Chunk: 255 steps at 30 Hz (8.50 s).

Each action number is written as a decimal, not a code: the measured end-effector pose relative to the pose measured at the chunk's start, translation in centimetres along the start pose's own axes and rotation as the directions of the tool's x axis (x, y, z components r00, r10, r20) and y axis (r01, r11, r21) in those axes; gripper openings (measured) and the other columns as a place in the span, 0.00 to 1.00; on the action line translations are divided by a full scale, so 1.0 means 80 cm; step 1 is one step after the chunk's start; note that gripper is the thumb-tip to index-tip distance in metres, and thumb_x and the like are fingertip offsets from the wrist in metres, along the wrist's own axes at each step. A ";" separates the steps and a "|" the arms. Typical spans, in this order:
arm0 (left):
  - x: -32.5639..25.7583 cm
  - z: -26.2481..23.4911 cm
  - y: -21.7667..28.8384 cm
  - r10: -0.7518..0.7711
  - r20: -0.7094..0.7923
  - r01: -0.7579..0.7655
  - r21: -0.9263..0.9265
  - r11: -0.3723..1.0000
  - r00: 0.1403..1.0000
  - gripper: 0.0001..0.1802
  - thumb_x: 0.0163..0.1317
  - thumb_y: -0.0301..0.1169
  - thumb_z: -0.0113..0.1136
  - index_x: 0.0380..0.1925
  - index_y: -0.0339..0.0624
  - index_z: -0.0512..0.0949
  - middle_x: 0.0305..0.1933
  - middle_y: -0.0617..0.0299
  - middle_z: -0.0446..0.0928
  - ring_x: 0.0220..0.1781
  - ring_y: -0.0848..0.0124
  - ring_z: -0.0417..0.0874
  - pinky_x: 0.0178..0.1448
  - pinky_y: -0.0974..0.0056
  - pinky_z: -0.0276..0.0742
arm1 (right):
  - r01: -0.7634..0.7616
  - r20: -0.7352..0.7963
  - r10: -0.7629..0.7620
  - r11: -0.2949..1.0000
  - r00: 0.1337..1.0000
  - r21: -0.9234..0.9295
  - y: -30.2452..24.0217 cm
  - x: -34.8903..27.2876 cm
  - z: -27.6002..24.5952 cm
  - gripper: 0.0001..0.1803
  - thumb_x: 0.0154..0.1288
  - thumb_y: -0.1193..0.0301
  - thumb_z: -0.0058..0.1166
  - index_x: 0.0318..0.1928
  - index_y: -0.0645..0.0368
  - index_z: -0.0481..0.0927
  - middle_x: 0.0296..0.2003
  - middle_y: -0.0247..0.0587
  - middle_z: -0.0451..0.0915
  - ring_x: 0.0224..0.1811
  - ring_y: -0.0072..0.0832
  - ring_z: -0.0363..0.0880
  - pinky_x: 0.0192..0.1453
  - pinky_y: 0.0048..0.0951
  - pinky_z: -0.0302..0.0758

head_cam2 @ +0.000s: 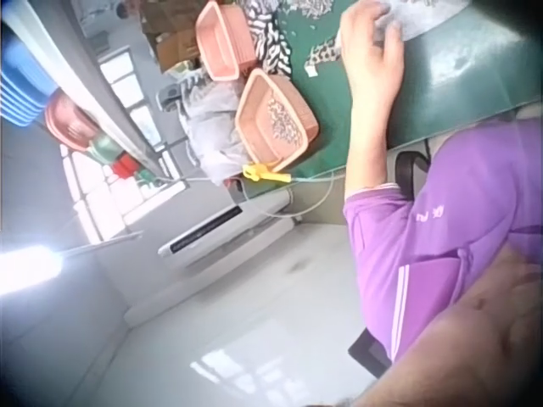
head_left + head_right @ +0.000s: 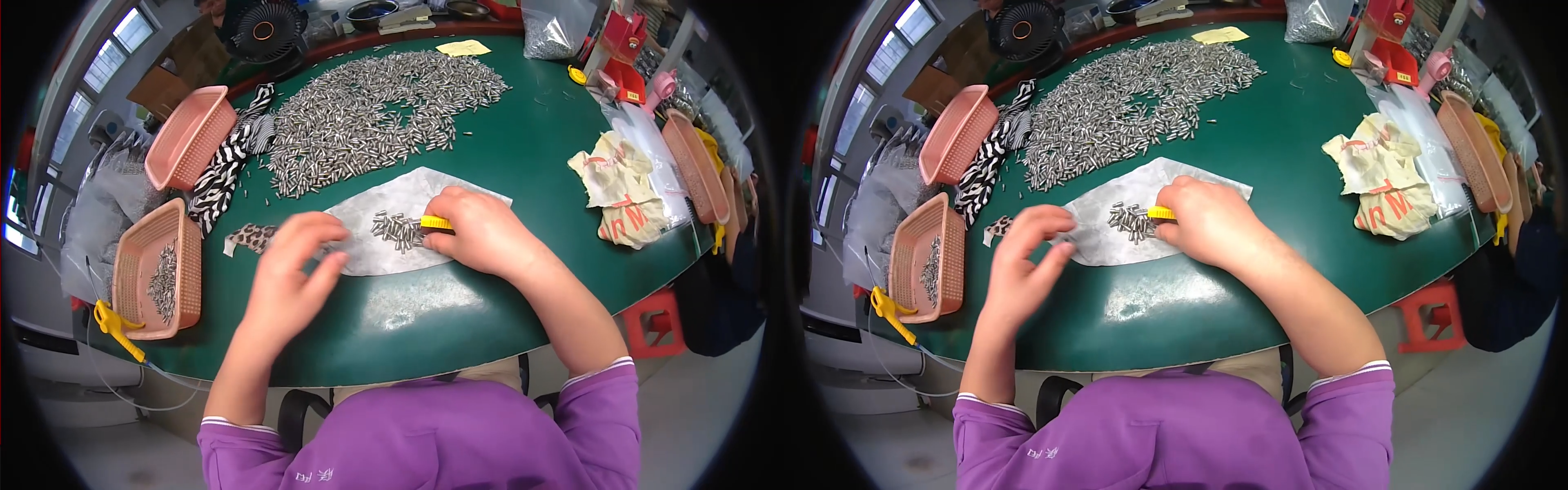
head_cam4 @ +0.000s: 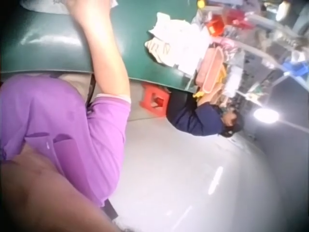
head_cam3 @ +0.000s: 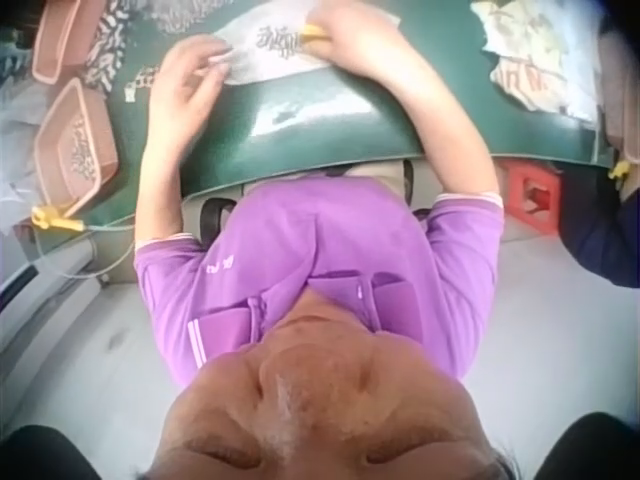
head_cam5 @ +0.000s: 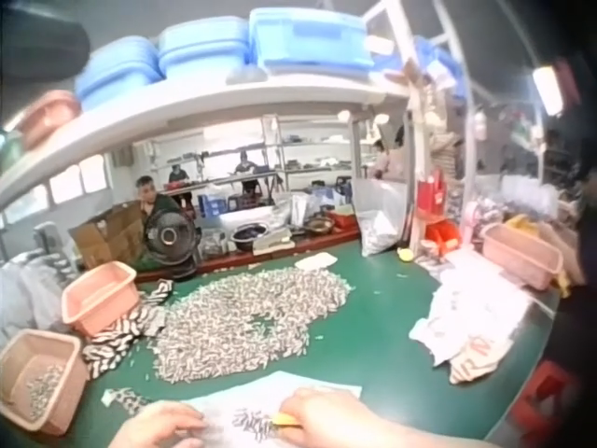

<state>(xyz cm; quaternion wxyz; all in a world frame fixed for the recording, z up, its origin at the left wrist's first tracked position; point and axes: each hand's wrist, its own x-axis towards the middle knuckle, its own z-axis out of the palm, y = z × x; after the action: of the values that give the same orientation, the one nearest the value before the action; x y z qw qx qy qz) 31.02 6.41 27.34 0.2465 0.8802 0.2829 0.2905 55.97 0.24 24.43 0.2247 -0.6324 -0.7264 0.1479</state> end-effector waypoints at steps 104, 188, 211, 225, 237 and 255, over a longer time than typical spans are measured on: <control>-0.012 0.042 -0.038 -0.367 0.293 0.419 -0.843 0.337 0.883 0.06 0.60 0.20 0.62 0.37 0.35 0.75 0.34 0.59 0.80 0.34 0.75 0.81 0.40 0.72 0.80 | 0.397 -0.321 -0.348 0.913 0.881 0.098 -0.044 0.000 0.023 0.18 0.51 0.75 0.64 0.45 0.48 0.84 0.28 0.33 0.80 0.28 0.28 0.80 0.31 0.28 0.76; -0.012 0.043 -0.040 -0.312 0.276 0.389 -0.832 0.396 0.909 0.05 0.64 0.21 0.58 0.39 0.34 0.77 0.38 0.57 0.81 0.36 0.74 0.82 0.42 0.69 0.81 | 0.386 -0.360 -0.352 0.922 0.864 0.023 -0.043 0.001 0.015 0.17 0.53 0.76 0.61 0.46 0.52 0.83 0.29 0.34 0.80 0.28 0.30 0.80 0.32 0.29 0.76; -0.013 0.046 -0.040 -0.260 0.223 0.335 -0.765 0.551 0.939 0.06 0.67 0.24 0.55 0.40 0.35 0.77 0.33 0.63 0.80 0.34 0.78 0.80 0.41 0.72 0.78 | 0.416 -0.306 -0.398 0.910 0.865 -0.010 -0.043 0.000 0.019 0.19 0.51 0.75 0.61 0.46 0.49 0.84 0.27 0.33 0.79 0.27 0.29 0.78 0.31 0.29 0.75; -0.012 0.045 -0.040 -0.276 0.225 0.343 -0.778 0.527 0.935 0.05 0.68 0.25 0.54 0.39 0.35 0.77 0.33 0.63 0.79 0.34 0.78 0.79 0.41 0.72 0.77 | 0.396 -0.331 -0.362 0.918 0.871 0.038 -0.043 0.000 0.024 0.17 0.56 0.69 0.61 0.48 0.44 0.82 0.27 0.29 0.75 0.29 0.28 0.77 0.30 0.28 0.75; -0.013 0.044 -0.031 -0.264 0.306 0.403 -0.743 0.534 0.915 0.06 0.69 0.26 0.53 0.38 0.35 0.77 0.32 0.63 0.79 0.33 0.78 0.78 0.39 0.73 0.77 | 0.323 -0.397 -0.316 0.945 0.862 -0.051 -0.035 0.006 0.026 0.16 0.56 0.70 0.61 0.46 0.43 0.82 0.27 0.29 0.75 0.28 0.28 0.77 0.28 0.30 0.75; -0.014 0.044 -0.041 -0.275 0.278 0.385 -0.772 0.506 0.920 0.05 0.68 0.26 0.54 0.38 0.36 0.76 0.32 0.64 0.78 0.32 0.79 0.77 0.38 0.74 0.76 | 0.374 -0.294 -0.334 0.923 0.895 0.089 -0.045 0.000 0.020 0.18 0.53 0.77 0.60 0.47 0.50 0.83 0.28 0.34 0.80 0.29 0.30 0.79 0.32 0.30 0.75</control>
<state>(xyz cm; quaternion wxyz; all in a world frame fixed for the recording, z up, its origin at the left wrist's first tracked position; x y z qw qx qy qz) 31.43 7.11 22.49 0.6897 0.6122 0.2645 0.2820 52.05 -0.24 24.83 0.3908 -0.4858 -0.7790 0.0675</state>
